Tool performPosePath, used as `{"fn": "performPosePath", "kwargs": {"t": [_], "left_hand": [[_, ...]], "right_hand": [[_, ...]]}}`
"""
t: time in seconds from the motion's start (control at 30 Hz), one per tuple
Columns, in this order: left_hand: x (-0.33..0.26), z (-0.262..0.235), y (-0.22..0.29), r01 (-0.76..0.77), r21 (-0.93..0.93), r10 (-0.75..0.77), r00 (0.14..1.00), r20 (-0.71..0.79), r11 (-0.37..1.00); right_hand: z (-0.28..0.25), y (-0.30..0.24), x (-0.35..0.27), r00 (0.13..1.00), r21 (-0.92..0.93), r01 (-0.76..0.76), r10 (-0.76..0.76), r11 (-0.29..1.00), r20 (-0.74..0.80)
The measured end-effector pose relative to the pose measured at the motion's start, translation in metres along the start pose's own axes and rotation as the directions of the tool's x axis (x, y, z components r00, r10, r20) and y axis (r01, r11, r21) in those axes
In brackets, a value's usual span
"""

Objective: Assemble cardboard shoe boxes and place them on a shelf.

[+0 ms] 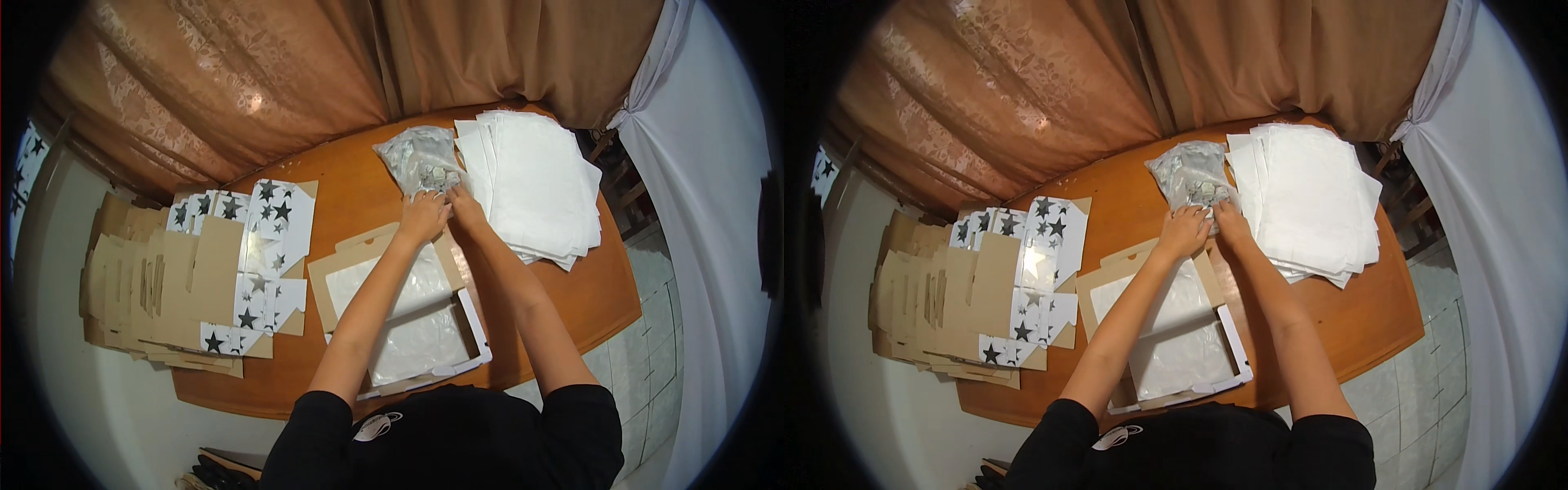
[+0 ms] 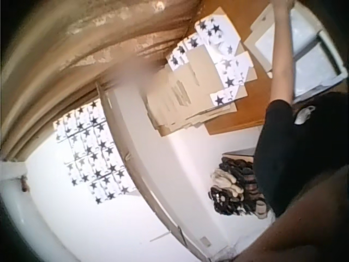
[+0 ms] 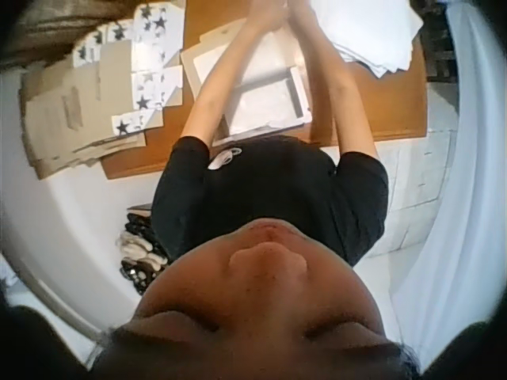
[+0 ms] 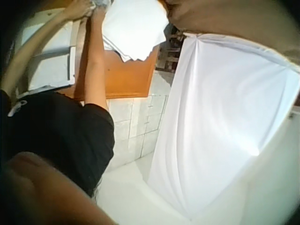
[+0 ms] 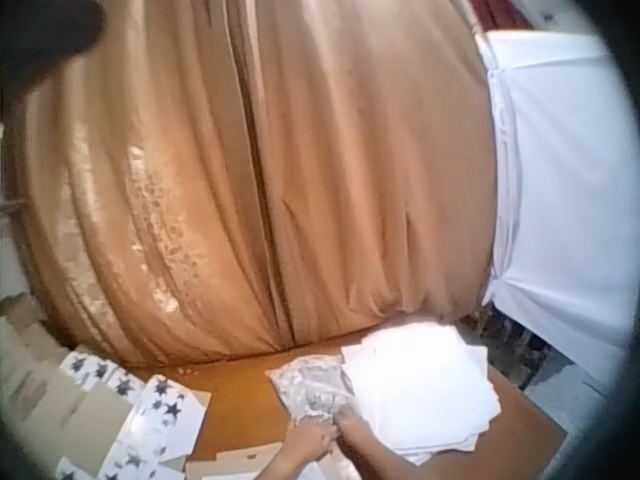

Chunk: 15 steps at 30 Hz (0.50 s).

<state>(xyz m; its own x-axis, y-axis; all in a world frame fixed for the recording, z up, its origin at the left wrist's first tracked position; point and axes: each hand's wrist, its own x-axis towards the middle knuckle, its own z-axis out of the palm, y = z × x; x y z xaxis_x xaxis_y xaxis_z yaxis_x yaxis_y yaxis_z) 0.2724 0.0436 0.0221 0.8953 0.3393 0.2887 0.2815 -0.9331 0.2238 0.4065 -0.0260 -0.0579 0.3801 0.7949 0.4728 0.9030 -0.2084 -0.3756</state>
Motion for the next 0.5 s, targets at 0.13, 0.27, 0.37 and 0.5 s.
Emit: {"fn": "performPosePath", "kwargs": {"t": [0.13,0.27,0.37,0.5], "left_hand": [[0.007,0.004,0.000,0.070,-0.038,-0.069,0.997,0.017,0.997],[-0.001,-0.002,0.000,0.080,-0.081,-0.089,0.990,-0.114,0.993],[-0.014,-0.015,0.004,0.089,-0.107,-0.110,0.971,-0.212,0.990],[-0.031,-0.037,0.006,0.128,-0.160,-0.172,0.938,-0.302,0.979]], "right_hand": [[0.025,0.005,0.018,0.998,-0.090,-0.066,0.064,0.994,-0.024],[0.043,0.007,0.024,0.979,-0.133,-0.202,0.198,0.970,-0.040],[0.041,0.011,0.021,0.967,-0.041,-0.248,0.244,0.968,-0.078],[-0.003,-0.017,0.019,0.967,0.386,-0.167,0.227,0.907,-0.114]]}}
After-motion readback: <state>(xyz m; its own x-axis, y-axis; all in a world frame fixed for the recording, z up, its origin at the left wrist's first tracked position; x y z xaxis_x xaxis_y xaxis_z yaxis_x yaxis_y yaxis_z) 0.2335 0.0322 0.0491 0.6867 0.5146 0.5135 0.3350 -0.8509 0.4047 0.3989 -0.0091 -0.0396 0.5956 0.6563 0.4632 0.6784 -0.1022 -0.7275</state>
